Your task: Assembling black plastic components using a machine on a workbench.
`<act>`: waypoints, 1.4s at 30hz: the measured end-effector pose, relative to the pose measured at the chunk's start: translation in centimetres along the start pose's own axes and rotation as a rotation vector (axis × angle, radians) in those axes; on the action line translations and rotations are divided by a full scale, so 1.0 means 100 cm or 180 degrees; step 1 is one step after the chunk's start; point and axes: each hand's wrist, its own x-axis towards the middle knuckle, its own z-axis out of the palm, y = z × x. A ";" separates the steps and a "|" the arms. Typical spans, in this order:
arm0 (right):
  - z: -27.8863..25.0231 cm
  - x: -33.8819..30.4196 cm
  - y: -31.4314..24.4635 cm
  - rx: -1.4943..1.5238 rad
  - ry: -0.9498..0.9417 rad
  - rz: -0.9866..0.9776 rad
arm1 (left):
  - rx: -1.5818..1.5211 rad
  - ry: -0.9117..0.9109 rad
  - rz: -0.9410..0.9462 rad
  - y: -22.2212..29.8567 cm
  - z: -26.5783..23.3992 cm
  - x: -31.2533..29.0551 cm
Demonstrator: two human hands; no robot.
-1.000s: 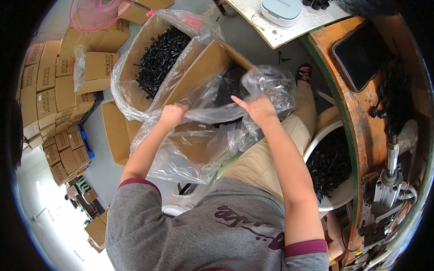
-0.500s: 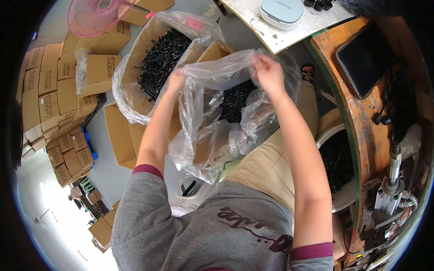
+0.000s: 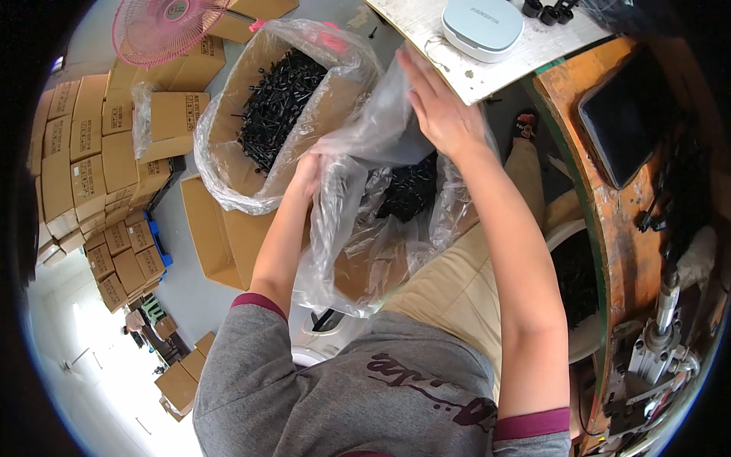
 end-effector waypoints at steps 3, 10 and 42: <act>-0.003 0.009 0.016 -0.1383 -0.0818 -0.0115 | 0.0309 0.0199 -0.0322 -0.003 -0.004 0.014; 0.028 0.001 0.026 -0.0457 -0.1638 0.0922 | 0.3587 0.1346 -0.0055 -0.012 -0.042 0.049; 0.020 -0.087 0.045 0.1270 -0.2100 0.1636 | 0.3249 0.0906 0.2641 0.103 0.127 0.100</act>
